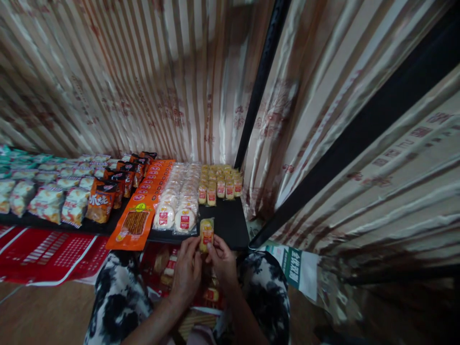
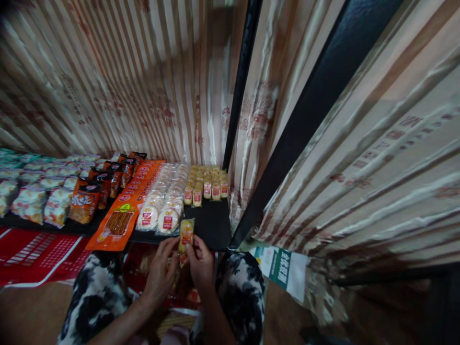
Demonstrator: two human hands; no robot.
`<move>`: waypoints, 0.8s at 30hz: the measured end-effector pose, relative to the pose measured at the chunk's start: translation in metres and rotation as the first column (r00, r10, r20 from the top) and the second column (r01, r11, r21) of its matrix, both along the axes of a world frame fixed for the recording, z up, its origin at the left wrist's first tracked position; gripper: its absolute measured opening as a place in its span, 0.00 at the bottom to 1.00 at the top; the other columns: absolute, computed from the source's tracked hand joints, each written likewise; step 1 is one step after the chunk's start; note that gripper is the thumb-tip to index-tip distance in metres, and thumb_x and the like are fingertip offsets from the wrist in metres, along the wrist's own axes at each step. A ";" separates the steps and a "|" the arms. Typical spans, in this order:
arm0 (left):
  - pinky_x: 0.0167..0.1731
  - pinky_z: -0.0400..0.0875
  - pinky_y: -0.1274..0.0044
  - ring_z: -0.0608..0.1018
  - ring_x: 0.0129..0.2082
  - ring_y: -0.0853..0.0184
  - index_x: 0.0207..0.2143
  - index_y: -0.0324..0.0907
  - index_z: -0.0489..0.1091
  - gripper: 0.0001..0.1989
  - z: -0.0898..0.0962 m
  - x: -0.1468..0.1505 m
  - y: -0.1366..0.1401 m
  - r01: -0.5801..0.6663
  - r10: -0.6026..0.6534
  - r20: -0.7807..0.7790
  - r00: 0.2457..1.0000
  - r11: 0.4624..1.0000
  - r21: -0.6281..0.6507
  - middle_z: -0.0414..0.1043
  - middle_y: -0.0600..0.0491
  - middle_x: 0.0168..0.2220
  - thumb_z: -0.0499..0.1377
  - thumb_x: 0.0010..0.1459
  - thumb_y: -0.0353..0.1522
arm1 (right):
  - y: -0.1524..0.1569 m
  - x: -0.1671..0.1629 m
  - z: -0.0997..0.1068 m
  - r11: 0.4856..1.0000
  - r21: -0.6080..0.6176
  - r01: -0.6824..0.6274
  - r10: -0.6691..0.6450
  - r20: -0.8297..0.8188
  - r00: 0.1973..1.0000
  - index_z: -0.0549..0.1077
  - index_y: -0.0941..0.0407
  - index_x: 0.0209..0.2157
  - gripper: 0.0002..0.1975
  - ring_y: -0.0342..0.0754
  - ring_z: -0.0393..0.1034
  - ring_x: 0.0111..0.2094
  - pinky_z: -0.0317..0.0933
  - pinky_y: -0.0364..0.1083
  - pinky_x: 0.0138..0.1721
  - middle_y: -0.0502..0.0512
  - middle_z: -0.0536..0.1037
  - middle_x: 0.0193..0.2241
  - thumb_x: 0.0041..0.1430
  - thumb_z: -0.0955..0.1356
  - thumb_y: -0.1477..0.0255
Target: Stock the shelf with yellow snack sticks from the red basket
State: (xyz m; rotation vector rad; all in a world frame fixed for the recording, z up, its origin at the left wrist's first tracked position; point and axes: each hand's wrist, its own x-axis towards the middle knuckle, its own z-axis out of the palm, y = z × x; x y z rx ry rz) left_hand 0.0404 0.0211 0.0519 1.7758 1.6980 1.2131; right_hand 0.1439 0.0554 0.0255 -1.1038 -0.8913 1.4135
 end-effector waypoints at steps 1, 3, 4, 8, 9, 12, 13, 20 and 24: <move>0.48 0.65 0.70 0.68 0.47 0.65 0.50 0.39 0.62 0.17 0.002 0.001 0.003 0.005 -0.005 0.003 1.000 1.000 -0.016 0.64 0.45 0.46 0.46 0.58 0.28 | 0.003 0.001 0.003 1.000 0.011 0.003 -0.004 0.035 0.999 0.69 0.58 0.41 0.21 0.36 0.62 0.17 0.58 0.38 0.17 0.54 0.75 0.33 0.45 0.69 0.62; 0.48 0.64 0.70 0.68 0.47 0.65 0.50 0.41 0.61 0.18 0.007 0.002 0.010 0.016 -0.016 0.012 1.000 0.999 -0.042 0.64 0.46 0.46 0.46 0.57 0.27 | 0.011 0.004 0.008 0.999 0.035 0.005 -0.009 0.106 0.994 0.69 0.58 0.41 0.21 0.37 0.62 0.17 0.59 0.38 0.17 0.54 0.75 0.34 0.46 0.68 0.61; 0.48 0.64 0.70 0.68 0.47 0.65 0.50 0.41 0.62 0.19 0.008 0.003 0.015 0.020 -0.019 0.018 1.000 0.999 -0.050 0.64 0.47 0.47 0.46 0.57 0.27 | 0.016 0.006 0.008 0.999 0.052 0.006 -0.013 0.139 0.990 0.69 0.58 0.42 0.21 0.37 0.64 0.18 0.60 0.39 0.17 0.55 0.75 0.34 0.47 0.68 0.61; 0.49 0.63 0.68 0.68 0.47 0.65 0.48 0.40 0.63 0.18 0.009 0.009 0.036 0.035 -0.034 0.054 0.998 0.999 -0.032 0.66 0.47 0.46 0.47 0.54 0.26 | 0.038 0.013 0.005 0.991 0.134 0.001 -0.041 0.295 0.955 0.69 0.58 0.42 0.20 0.42 0.69 0.23 0.65 0.41 0.23 0.57 0.75 0.36 0.50 0.65 0.61; 0.49 0.63 0.68 0.68 0.47 0.65 0.48 0.40 0.63 0.19 0.008 0.011 0.042 0.036 -0.034 0.063 0.997 0.999 -0.025 0.66 0.47 0.45 0.47 0.54 0.25 | 0.044 0.014 0.004 0.988 0.153 -0.001 -0.052 0.346 0.937 0.69 0.58 0.42 0.20 0.42 0.69 0.22 0.65 0.42 0.23 0.56 0.74 0.37 0.50 0.64 0.61; 0.49 0.63 0.67 0.68 0.46 0.64 0.47 0.38 0.63 0.20 0.006 0.017 0.061 0.014 -0.011 0.074 0.997 0.999 -0.035 0.67 0.46 0.45 0.46 0.51 0.23 | 0.061 0.017 0.004 0.980 0.201 0.000 -0.098 0.480 0.872 0.68 0.57 0.43 0.18 0.42 0.70 0.21 0.65 0.43 0.25 0.56 0.74 0.37 0.52 0.63 0.63; 0.50 0.62 0.67 0.68 0.46 0.64 0.47 0.37 0.63 0.21 0.006 0.019 0.067 0.009 -0.005 0.069 0.998 0.999 -0.047 0.67 0.46 0.45 0.46 0.51 0.23 | 0.066 0.017 0.004 0.976 0.216 0.004 -0.117 0.514 0.850 0.68 0.58 0.43 0.18 0.42 0.70 0.21 0.65 0.44 0.26 0.56 0.74 0.37 0.52 0.62 0.64; 0.53 0.60 0.70 0.67 0.49 0.65 0.50 0.34 0.62 0.23 0.009 0.035 0.105 0.008 -0.007 0.004 1.000 0.994 -0.110 0.66 0.44 0.48 0.45 0.50 0.21 | 0.102 0.024 0.004 0.949 0.296 0.104 -0.276 0.631 0.725 0.68 0.58 0.44 0.18 0.45 0.70 0.26 0.65 0.45 0.32 0.59 0.72 0.39 0.52 0.61 0.66; 0.54 0.59 0.68 0.66 0.51 0.64 0.50 0.35 0.62 0.24 0.005 0.045 0.118 0.019 -0.028 -0.078 0.997 0.994 -0.108 0.66 0.44 0.49 0.45 0.49 0.21 | 0.118 0.030 -0.003 0.942 0.296 0.157 -0.312 0.606 0.732 0.68 0.58 0.45 0.19 0.43 0.69 0.26 0.65 0.44 0.31 0.58 0.73 0.39 0.52 0.60 0.66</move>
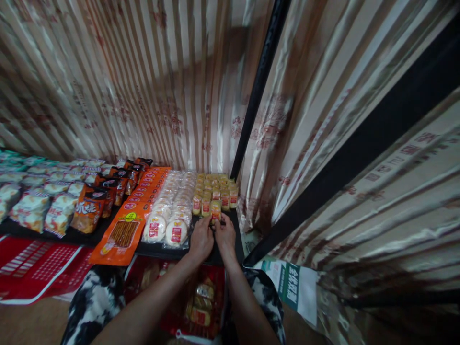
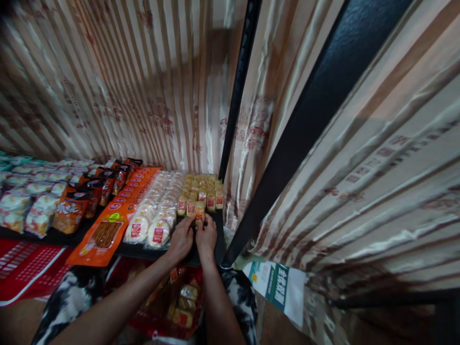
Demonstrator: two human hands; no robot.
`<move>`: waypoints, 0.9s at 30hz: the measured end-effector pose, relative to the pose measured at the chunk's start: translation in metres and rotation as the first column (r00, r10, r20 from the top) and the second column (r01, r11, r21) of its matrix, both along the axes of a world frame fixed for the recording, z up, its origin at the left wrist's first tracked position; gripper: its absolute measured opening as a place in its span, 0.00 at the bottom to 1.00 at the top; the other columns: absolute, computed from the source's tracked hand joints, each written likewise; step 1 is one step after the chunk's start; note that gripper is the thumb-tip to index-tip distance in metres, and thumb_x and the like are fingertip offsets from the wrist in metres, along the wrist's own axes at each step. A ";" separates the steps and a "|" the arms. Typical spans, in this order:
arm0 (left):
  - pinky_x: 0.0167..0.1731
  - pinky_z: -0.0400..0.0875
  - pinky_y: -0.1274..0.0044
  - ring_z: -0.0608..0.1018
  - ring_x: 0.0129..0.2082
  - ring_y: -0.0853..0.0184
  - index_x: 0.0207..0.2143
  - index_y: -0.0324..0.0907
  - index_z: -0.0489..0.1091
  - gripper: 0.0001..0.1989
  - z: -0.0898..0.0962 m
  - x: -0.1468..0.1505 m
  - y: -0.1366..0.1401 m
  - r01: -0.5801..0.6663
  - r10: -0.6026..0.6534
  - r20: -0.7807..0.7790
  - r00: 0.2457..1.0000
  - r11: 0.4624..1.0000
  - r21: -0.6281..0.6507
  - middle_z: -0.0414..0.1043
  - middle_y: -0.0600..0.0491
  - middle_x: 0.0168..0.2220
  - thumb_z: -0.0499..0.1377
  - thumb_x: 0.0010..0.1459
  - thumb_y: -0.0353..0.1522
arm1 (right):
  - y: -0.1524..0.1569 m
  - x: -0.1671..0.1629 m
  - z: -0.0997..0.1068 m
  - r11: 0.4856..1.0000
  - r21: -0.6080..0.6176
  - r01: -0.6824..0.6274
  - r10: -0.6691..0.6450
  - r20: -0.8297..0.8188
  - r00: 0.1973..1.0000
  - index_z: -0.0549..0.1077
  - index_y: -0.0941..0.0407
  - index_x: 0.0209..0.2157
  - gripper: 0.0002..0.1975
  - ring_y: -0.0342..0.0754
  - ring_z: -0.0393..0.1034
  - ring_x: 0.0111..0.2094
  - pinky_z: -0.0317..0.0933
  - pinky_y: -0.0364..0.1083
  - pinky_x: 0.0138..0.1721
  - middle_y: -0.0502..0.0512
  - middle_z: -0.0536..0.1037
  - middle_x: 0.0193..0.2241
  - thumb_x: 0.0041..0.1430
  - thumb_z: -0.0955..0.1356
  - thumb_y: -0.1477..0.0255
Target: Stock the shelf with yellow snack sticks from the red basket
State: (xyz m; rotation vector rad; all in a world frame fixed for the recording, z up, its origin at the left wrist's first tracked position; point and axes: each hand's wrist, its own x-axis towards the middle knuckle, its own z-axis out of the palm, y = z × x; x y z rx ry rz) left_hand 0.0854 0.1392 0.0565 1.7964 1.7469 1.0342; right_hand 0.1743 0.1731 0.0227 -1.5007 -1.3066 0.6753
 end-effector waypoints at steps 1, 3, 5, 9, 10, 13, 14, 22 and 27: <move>0.54 0.59 0.67 0.66 0.51 0.63 0.50 0.35 0.63 0.25 -0.002 0.002 0.002 0.007 -0.007 -0.021 1.000 1.000 0.015 0.66 0.45 0.50 0.45 0.49 0.21 | 0.002 0.001 -0.001 1.000 -0.007 0.003 -0.003 -0.014 1.000 0.67 0.58 0.45 0.19 0.43 0.69 0.25 0.65 0.44 0.30 0.58 0.72 0.39 0.52 0.60 0.66; 0.54 0.60 0.66 0.66 0.51 0.63 0.50 0.35 0.63 0.25 -0.006 0.006 0.005 0.030 -0.027 -0.057 0.998 0.998 0.060 0.66 0.44 0.50 0.45 0.49 0.20 | 0.006 0.004 -0.004 1.000 -0.028 0.007 -0.008 -0.037 0.999 0.66 0.59 0.47 0.21 0.44 0.69 0.25 0.65 0.44 0.27 0.60 0.72 0.40 0.53 0.60 0.65; 0.54 0.60 0.65 0.64 0.53 0.62 0.50 0.34 0.64 0.25 -0.008 0.009 0.006 0.059 -0.049 -0.092 0.995 0.993 0.107 0.65 0.44 0.51 0.46 0.49 0.20 | 0.010 0.006 -0.005 0.999 -0.027 0.026 -0.026 -0.021 0.999 0.66 0.61 0.48 0.22 0.45 0.69 0.27 0.64 0.44 0.26 0.62 0.71 0.41 0.53 0.59 0.65; 0.55 0.58 0.63 0.58 0.57 0.60 0.50 0.34 0.64 0.23 -0.011 0.011 0.010 0.079 -0.048 -0.183 0.982 0.983 0.168 0.63 0.44 0.53 0.46 0.51 0.22 | 0.018 0.007 -0.008 0.996 0.058 0.071 -0.077 0.098 0.992 0.69 0.62 0.46 0.21 0.49 0.69 0.33 0.64 0.48 0.34 0.64 0.71 0.40 0.53 0.60 0.67; 0.55 0.57 0.62 0.57 0.58 0.59 0.50 0.34 0.64 0.22 -0.012 0.010 0.011 0.081 -0.042 -0.209 0.977 0.980 0.180 0.63 0.44 0.53 0.47 0.52 0.22 | 0.020 0.007 -0.009 0.995 0.071 0.072 -0.080 0.115 0.990 0.69 0.62 0.46 0.21 0.49 0.69 0.34 0.64 0.48 0.36 0.65 0.71 0.39 0.53 0.60 0.67; 0.55 0.56 0.60 0.52 0.60 0.56 0.51 0.33 0.64 0.22 -0.014 0.010 0.014 0.093 -0.035 -0.278 0.960 0.976 0.196 0.62 0.44 0.54 0.47 0.52 0.22 | 0.025 0.006 -0.009 0.996 0.058 0.066 -0.073 0.138 0.988 0.69 0.63 0.47 0.22 0.50 0.69 0.35 0.64 0.48 0.36 0.66 0.70 0.39 0.54 0.59 0.68; 0.55 0.56 0.59 0.51 0.60 0.55 0.51 0.33 0.63 0.23 -0.016 0.009 0.015 0.097 -0.036 -0.293 0.956 0.976 0.194 0.61 0.44 0.55 0.47 0.52 0.22 | 0.025 0.006 -0.009 0.997 0.045 0.063 -0.069 0.148 0.987 0.69 0.64 0.47 0.22 0.50 0.68 0.36 0.64 0.48 0.37 0.66 0.70 0.39 0.54 0.59 0.68; 0.53 0.56 0.59 0.49 0.61 0.54 0.53 0.34 0.61 0.22 -0.026 0.010 0.017 0.105 -0.041 -0.333 0.942 0.979 0.176 0.59 0.43 0.56 0.48 0.55 0.26 | 0.025 0.003 -0.001 0.998 0.030 0.057 -0.062 0.218 0.974 0.66 0.64 0.51 0.23 0.50 0.69 0.34 0.62 0.49 0.40 0.67 0.69 0.41 0.53 0.60 0.70; 0.53 0.57 0.59 0.52 0.60 0.54 0.52 0.33 0.62 0.21 -0.033 0.009 0.019 0.129 -0.053 -0.343 0.938 0.970 0.204 0.59 0.41 0.56 0.49 0.56 0.29 | 0.023 0.001 0.001 0.996 0.073 0.053 -0.067 0.198 0.978 0.64 0.61 0.51 0.24 0.50 0.69 0.33 0.62 0.50 0.41 0.64 0.70 0.39 0.52 0.60 0.71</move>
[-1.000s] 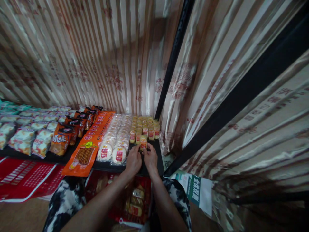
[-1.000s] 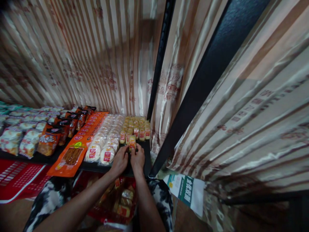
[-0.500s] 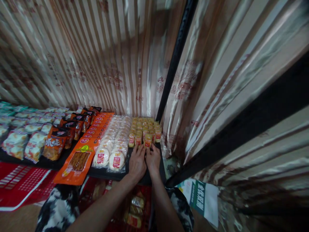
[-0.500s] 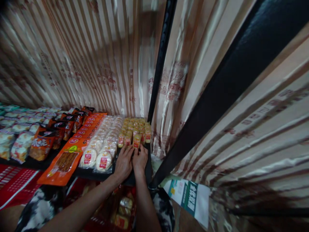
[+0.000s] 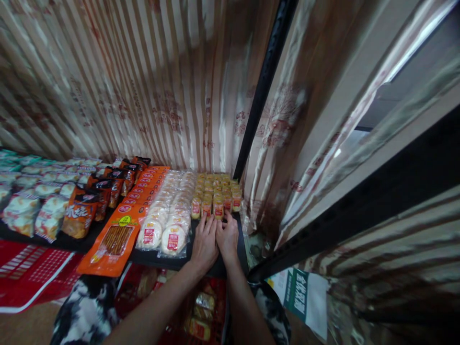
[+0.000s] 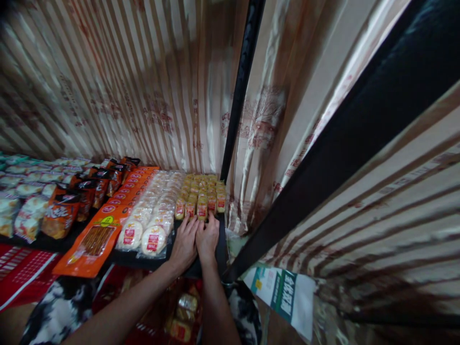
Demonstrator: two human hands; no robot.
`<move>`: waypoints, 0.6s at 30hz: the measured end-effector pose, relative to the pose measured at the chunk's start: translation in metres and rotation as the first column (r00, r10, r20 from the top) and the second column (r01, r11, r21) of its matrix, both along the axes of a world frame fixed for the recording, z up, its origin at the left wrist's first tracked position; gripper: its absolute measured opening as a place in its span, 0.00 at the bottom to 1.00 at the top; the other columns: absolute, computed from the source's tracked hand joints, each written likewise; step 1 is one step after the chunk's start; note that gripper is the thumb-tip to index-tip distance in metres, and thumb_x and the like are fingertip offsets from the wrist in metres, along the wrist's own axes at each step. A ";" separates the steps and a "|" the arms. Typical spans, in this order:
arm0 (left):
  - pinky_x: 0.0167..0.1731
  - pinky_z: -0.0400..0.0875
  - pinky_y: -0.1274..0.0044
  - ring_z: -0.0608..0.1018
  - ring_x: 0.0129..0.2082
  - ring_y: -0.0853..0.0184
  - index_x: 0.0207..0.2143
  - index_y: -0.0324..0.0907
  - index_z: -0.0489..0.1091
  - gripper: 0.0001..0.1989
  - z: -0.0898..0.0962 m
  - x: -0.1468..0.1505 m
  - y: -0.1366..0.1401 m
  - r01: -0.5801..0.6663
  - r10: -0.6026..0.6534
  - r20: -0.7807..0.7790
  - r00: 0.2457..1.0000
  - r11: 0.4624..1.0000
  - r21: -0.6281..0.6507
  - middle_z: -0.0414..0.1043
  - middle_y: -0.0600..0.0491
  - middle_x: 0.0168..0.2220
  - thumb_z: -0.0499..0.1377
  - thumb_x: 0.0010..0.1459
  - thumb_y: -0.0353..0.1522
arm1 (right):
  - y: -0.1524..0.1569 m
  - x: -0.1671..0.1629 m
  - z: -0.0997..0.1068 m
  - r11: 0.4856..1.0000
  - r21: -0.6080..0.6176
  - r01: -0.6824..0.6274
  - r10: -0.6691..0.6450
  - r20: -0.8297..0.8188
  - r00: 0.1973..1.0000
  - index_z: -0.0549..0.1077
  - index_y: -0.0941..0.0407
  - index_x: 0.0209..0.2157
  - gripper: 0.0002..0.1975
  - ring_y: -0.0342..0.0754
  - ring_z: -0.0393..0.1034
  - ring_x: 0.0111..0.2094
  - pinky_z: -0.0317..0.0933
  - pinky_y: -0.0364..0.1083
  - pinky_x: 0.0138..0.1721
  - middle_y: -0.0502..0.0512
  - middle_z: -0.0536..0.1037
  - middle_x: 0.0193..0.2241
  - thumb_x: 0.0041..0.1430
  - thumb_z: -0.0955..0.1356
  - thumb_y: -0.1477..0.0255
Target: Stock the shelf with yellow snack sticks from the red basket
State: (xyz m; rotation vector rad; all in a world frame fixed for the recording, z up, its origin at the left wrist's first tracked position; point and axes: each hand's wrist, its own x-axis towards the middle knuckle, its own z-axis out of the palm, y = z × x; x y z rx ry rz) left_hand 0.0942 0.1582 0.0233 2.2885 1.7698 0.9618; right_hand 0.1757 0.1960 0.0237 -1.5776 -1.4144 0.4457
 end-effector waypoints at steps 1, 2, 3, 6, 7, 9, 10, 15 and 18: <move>0.53 0.57 0.59 0.52 0.60 0.54 0.52 0.33 0.62 0.21 -0.001 0.000 0.000 0.007 -0.007 -0.004 1.000 1.000 0.005 0.59 0.41 0.56 0.49 0.56 0.29 | 0.000 0.000 0.000 1.000 0.005 -0.005 0.005 -0.005 1.000 0.64 0.61 0.51 0.24 0.49 0.69 0.33 0.63 0.50 0.40 0.64 0.70 0.39 0.52 0.60 0.71; 0.54 0.57 0.59 0.53 0.60 0.55 0.52 0.32 0.62 0.21 -0.002 0.000 0.001 0.013 -0.013 -0.008 1.000 1.000 0.012 0.59 0.41 0.56 0.48 0.56 0.29 | -0.001 -0.001 0.000 1.000 0.009 -0.008 0.008 -0.010 1.000 0.65 0.61 0.51 0.23 0.49 0.69 0.34 0.63 0.50 0.40 0.65 0.70 0.40 0.52 0.60 0.71; 0.54 0.57 0.59 0.53 0.60 0.55 0.52 0.32 0.62 0.21 -0.003 -0.001 0.001 0.020 -0.019 -0.009 1.000 1.000 0.020 0.59 0.41 0.56 0.49 0.56 0.29 | -0.001 -0.001 0.000 1.000 0.014 -0.005 0.006 -0.013 1.000 0.65 0.61 0.50 0.23 0.49 0.69 0.34 0.63 0.49 0.39 0.64 0.70 0.40 0.52 0.60 0.71; 0.54 0.57 0.58 0.54 0.60 0.56 0.51 0.34 0.62 0.20 -0.004 -0.001 0.002 0.036 -0.036 -0.008 0.999 0.998 0.054 0.60 0.41 0.55 0.49 0.57 0.30 | -0.002 -0.002 0.000 1.000 0.023 0.019 -0.019 -0.024 1.000 0.66 0.59 0.50 0.22 0.49 0.69 0.34 0.63 0.49 0.40 0.63 0.69 0.41 0.52 0.60 0.72; 0.54 0.57 0.58 0.55 0.59 0.56 0.51 0.34 0.62 0.20 -0.005 -0.002 0.002 0.042 -0.042 -0.008 0.999 0.997 0.068 0.60 0.41 0.55 0.48 0.57 0.30 | -0.002 -0.003 0.000 0.999 0.020 0.028 -0.028 -0.027 0.999 0.66 0.59 0.50 0.22 0.48 0.69 0.34 0.63 0.49 0.40 0.63 0.69 0.41 0.51 0.60 0.72; 0.55 0.57 0.58 0.56 0.59 0.57 0.50 0.33 0.62 0.19 -0.005 -0.002 0.003 0.051 -0.050 -0.008 0.999 0.994 0.094 0.61 0.41 0.55 0.48 0.57 0.29 | -0.003 -0.004 0.000 0.999 0.012 0.039 -0.039 -0.034 0.999 0.67 0.58 0.49 0.22 0.48 0.69 0.34 0.63 0.49 0.39 0.62 0.69 0.41 0.51 0.60 0.71; 0.55 0.57 0.58 0.56 0.59 0.58 0.50 0.33 0.62 0.19 -0.005 -0.003 0.003 0.053 -0.053 -0.008 0.999 0.993 0.104 0.61 0.41 0.54 0.48 0.57 0.29 | -0.003 -0.004 -0.001 0.999 0.011 0.040 -0.040 -0.038 0.998 0.67 0.58 0.49 0.22 0.49 0.70 0.34 0.64 0.48 0.39 0.62 0.69 0.41 0.51 0.60 0.71; 0.56 0.57 0.60 0.55 0.60 0.59 0.49 0.31 0.63 0.18 -0.004 -0.002 0.003 0.032 -0.033 0.009 0.999 0.996 0.081 0.60 0.40 0.55 0.49 0.56 0.28 | -0.003 -0.004 -0.002 0.999 0.004 0.033 -0.033 -0.047 0.998 0.68 0.58 0.48 0.21 0.48 0.70 0.35 0.64 0.47 0.37 0.62 0.69 0.41 0.51 0.60 0.71; 0.56 0.58 0.61 0.53 0.60 0.59 0.50 0.32 0.62 0.19 -0.002 -0.001 0.001 0.020 -0.022 0.036 0.999 0.999 0.040 0.59 0.40 0.56 0.49 0.56 0.27 | -0.003 -0.003 -0.001 1.000 -0.008 0.005 -0.006 -0.037 0.999 0.68 0.58 0.48 0.21 0.48 0.70 0.35 0.64 0.47 0.38 0.61 0.69 0.40 0.52 0.60 0.71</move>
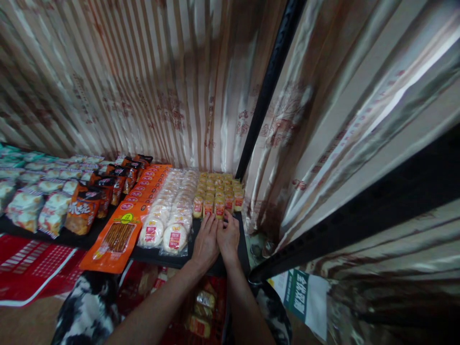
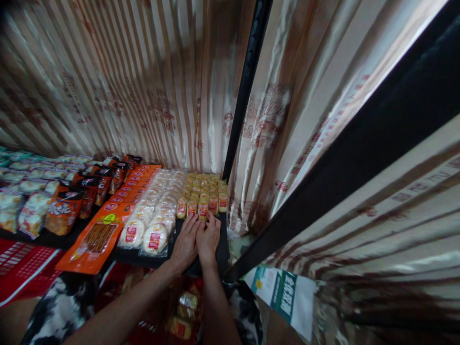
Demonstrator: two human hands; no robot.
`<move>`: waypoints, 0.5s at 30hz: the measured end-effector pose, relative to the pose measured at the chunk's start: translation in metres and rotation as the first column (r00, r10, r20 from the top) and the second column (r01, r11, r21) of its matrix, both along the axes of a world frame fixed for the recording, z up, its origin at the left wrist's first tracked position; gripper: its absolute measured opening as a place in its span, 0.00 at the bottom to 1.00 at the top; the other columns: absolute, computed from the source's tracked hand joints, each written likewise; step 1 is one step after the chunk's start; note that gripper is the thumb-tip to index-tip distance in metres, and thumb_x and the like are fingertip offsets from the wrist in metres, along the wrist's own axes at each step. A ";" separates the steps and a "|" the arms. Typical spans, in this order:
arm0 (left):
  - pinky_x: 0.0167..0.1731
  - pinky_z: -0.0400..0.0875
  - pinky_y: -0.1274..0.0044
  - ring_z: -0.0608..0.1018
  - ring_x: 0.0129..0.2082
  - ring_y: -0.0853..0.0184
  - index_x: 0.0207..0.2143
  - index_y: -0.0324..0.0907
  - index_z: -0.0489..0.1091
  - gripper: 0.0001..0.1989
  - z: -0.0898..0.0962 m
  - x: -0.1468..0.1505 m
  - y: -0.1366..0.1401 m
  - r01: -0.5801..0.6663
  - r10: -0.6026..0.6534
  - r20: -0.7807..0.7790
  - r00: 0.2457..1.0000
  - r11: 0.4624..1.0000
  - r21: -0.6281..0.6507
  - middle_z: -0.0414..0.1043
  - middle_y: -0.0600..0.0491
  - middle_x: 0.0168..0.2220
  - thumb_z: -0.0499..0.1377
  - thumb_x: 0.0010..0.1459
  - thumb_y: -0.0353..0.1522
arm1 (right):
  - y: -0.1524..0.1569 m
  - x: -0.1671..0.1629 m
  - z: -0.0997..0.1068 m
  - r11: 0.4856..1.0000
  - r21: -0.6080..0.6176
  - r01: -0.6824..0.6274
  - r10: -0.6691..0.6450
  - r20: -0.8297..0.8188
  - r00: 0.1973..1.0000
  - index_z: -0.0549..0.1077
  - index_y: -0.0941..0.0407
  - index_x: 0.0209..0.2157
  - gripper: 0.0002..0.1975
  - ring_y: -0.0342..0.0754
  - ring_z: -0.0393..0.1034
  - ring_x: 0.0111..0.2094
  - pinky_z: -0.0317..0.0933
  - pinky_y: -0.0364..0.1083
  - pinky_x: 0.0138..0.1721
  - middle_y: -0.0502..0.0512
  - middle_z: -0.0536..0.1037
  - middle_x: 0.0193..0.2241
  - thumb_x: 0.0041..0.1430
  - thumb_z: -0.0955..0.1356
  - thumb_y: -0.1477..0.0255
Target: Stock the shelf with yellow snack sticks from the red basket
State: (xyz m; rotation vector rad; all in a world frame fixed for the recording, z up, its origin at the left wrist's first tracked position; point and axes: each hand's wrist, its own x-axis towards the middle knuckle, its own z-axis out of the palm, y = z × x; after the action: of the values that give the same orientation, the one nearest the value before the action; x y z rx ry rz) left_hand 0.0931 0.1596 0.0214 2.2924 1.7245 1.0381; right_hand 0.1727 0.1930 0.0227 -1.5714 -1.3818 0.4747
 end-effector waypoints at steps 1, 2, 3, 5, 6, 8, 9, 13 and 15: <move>0.56 0.58 0.61 0.52 0.61 0.59 0.50 0.32 0.62 0.20 0.001 0.000 -0.001 -0.001 0.001 0.007 1.000 1.000 -0.010 0.59 0.40 0.56 0.49 0.55 0.27 | 0.000 0.000 0.000 1.000 0.000 -0.010 0.010 0.004 1.000 0.68 0.58 0.48 0.21 0.48 0.70 0.34 0.64 0.48 0.38 0.61 0.69 0.40 0.52 0.60 0.71; 0.56 0.58 0.61 0.52 0.61 0.59 0.51 0.32 0.62 0.20 0.002 0.000 -0.001 0.000 0.000 0.013 1.000 1.000 -0.018 0.59 0.40 0.56 0.49 0.55 0.27 | 0.000 0.000 0.000 1.000 0.003 -0.016 0.016 0.007 1.000 0.68 0.59 0.48 0.21 0.47 0.70 0.34 0.64 0.48 0.38 0.61 0.69 0.40 0.52 0.59 0.71; 0.56 0.57 0.61 0.52 0.61 0.59 0.51 0.32 0.62 0.20 0.003 0.000 -0.002 0.002 -0.001 0.017 1.000 1.000 -0.024 0.59 0.40 0.56 0.49 0.55 0.27 | -0.001 0.000 0.000 1.000 0.011 -0.020 0.020 0.009 1.000 0.68 0.59 0.48 0.21 0.47 0.69 0.34 0.64 0.48 0.38 0.62 0.69 0.40 0.52 0.59 0.72; 0.56 0.57 0.61 0.52 0.61 0.59 0.51 0.33 0.62 0.20 0.004 0.000 -0.002 0.001 0.000 0.028 1.000 0.999 -0.034 0.59 0.41 0.56 0.49 0.55 0.27 | -0.001 -0.001 0.000 0.999 0.036 -0.014 0.014 0.006 1.000 0.68 0.59 0.47 0.21 0.47 0.69 0.35 0.64 0.48 0.39 0.62 0.69 0.40 0.52 0.59 0.72; 0.56 0.58 0.61 0.52 0.61 0.59 0.51 0.33 0.62 0.20 0.004 0.000 -0.003 0.002 -0.001 0.034 0.999 0.999 -0.037 0.59 0.41 0.56 0.49 0.55 0.27 | -0.001 -0.001 -0.001 0.999 0.050 -0.006 0.006 0.002 1.000 0.68 0.58 0.47 0.21 0.47 0.69 0.35 0.64 0.49 0.40 0.62 0.69 0.40 0.51 0.59 0.73; 0.56 0.58 0.61 0.52 0.61 0.59 0.51 0.34 0.62 0.21 0.004 -0.001 -0.003 0.001 0.001 0.046 0.999 0.999 -0.040 0.58 0.41 0.56 0.49 0.55 0.28 | -0.002 -0.002 -0.001 0.998 0.058 0.009 -0.009 -0.006 1.000 0.68 0.58 0.47 0.21 0.48 0.69 0.36 0.64 0.49 0.41 0.62 0.68 0.41 0.51 0.59 0.73; 0.56 0.58 0.62 0.52 0.61 0.59 0.51 0.34 0.62 0.21 0.004 -0.001 -0.003 -0.002 0.003 0.049 0.999 0.999 -0.040 0.59 0.42 0.56 0.49 0.55 0.28 | -0.002 -0.002 -0.001 0.999 0.050 0.011 -0.011 -0.007 1.000 0.68 0.59 0.47 0.21 0.48 0.69 0.36 0.63 0.49 0.41 0.62 0.68 0.41 0.51 0.59 0.73; 0.56 0.57 0.62 0.52 0.61 0.59 0.50 0.33 0.63 0.20 0.004 0.000 -0.003 0.002 0.000 0.032 0.999 0.999 -0.041 0.59 0.41 0.55 0.49 0.55 0.27 | -0.002 -0.001 0.000 1.000 0.006 -0.028 0.028 -0.004 1.000 0.67 0.60 0.47 0.21 0.48 0.69 0.36 0.63 0.49 0.41 0.63 0.68 0.41 0.51 0.59 0.73; 0.56 0.57 0.62 0.52 0.61 0.58 0.50 0.32 0.63 0.20 0.004 0.000 -0.003 0.004 -0.003 0.025 1.000 0.999 -0.046 0.59 0.41 0.55 0.49 0.54 0.27 | -0.002 -0.001 0.001 0.999 0.006 -0.041 0.041 0.001 0.999 0.67 0.60 0.48 0.21 0.48 0.69 0.36 0.63 0.49 0.42 0.62 0.68 0.41 0.51 0.58 0.74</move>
State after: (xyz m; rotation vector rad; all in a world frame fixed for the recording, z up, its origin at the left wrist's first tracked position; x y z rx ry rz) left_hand 0.0927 0.1571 0.0254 2.2449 1.7159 1.0108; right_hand 0.1717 0.1906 0.0242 -1.5413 -1.4171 0.4943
